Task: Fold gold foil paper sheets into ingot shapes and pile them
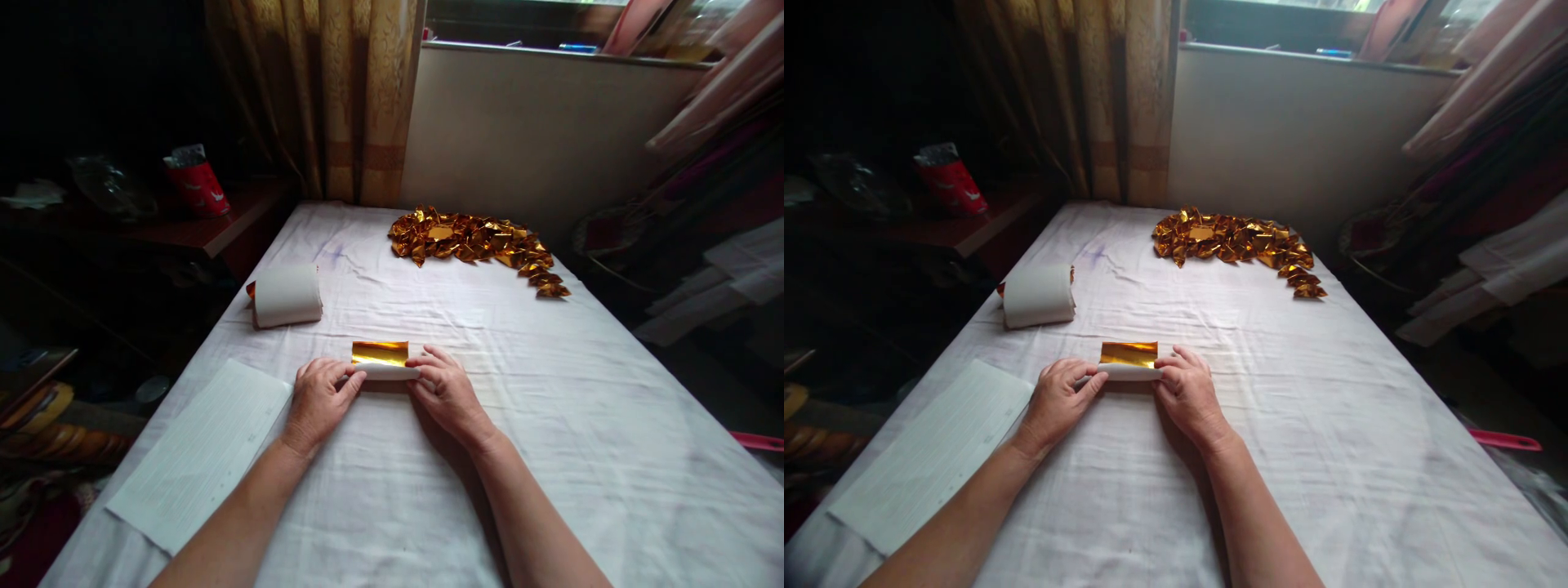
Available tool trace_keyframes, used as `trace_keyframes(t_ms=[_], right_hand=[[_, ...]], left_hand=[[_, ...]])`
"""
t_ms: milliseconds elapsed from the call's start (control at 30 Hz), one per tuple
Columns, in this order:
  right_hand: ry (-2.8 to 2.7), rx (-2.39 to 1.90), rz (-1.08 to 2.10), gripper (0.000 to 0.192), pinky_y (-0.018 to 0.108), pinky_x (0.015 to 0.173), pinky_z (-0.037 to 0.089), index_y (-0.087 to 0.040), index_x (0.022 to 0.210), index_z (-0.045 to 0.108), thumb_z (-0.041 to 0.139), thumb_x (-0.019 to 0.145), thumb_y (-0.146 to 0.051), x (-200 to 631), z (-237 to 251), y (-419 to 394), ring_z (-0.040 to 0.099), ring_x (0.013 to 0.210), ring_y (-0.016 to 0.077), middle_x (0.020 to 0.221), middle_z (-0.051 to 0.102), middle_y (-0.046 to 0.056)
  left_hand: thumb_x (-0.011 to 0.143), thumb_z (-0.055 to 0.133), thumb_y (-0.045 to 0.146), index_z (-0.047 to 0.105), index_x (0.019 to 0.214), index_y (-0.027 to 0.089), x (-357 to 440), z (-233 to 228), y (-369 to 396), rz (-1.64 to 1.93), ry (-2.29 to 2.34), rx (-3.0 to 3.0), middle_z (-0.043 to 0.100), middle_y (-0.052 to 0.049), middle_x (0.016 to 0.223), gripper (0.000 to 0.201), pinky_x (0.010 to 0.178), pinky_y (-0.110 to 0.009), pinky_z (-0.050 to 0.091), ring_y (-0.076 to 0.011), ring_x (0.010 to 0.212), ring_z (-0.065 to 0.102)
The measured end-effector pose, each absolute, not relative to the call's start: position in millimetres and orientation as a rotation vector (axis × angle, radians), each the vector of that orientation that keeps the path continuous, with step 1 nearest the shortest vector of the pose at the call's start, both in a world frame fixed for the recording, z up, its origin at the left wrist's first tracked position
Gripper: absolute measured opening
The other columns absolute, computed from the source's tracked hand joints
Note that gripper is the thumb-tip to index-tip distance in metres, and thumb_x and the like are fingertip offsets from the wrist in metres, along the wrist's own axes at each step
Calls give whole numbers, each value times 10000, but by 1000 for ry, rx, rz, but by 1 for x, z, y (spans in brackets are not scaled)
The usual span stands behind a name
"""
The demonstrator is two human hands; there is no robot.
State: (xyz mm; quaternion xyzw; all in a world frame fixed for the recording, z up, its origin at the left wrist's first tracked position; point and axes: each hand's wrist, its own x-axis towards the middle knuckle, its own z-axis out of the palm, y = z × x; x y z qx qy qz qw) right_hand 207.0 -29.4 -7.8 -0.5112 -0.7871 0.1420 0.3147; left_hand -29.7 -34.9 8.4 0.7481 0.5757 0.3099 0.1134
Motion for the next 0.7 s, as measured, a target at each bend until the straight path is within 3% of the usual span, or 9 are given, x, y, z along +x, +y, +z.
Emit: trace_keyframes(t_ms=[200,500,700], right_hand=[[-2103,-1347,391,69,552,1048,394,-258,800,723,667,828,-287,208,-4,-31,532,1225,295,1109,713,43],[-1957,-1438,347,159,532,1029,383,-252,731,700,616,854,-309,199,-13,-31,564,1166,296,1056,728,43],[-1879,-1536,285,219,527,1033,343,-242,692,657,562,874,-318,187,-13,-35,552,1182,291,1046,724,49]], left_hand=[[845,641,316,687,755,235,-27,12,-41,774,1779,2218,714,10,792,129,824,-360,410,-200,858,620],[813,680,326,687,734,245,-26,9,-40,769,1887,2193,700,-8,967,114,848,-378,403,-223,960,601],[839,662,345,659,853,229,-23,8,-38,699,1948,2244,694,-19,908,116,840,-393,415,-235,919,602]])
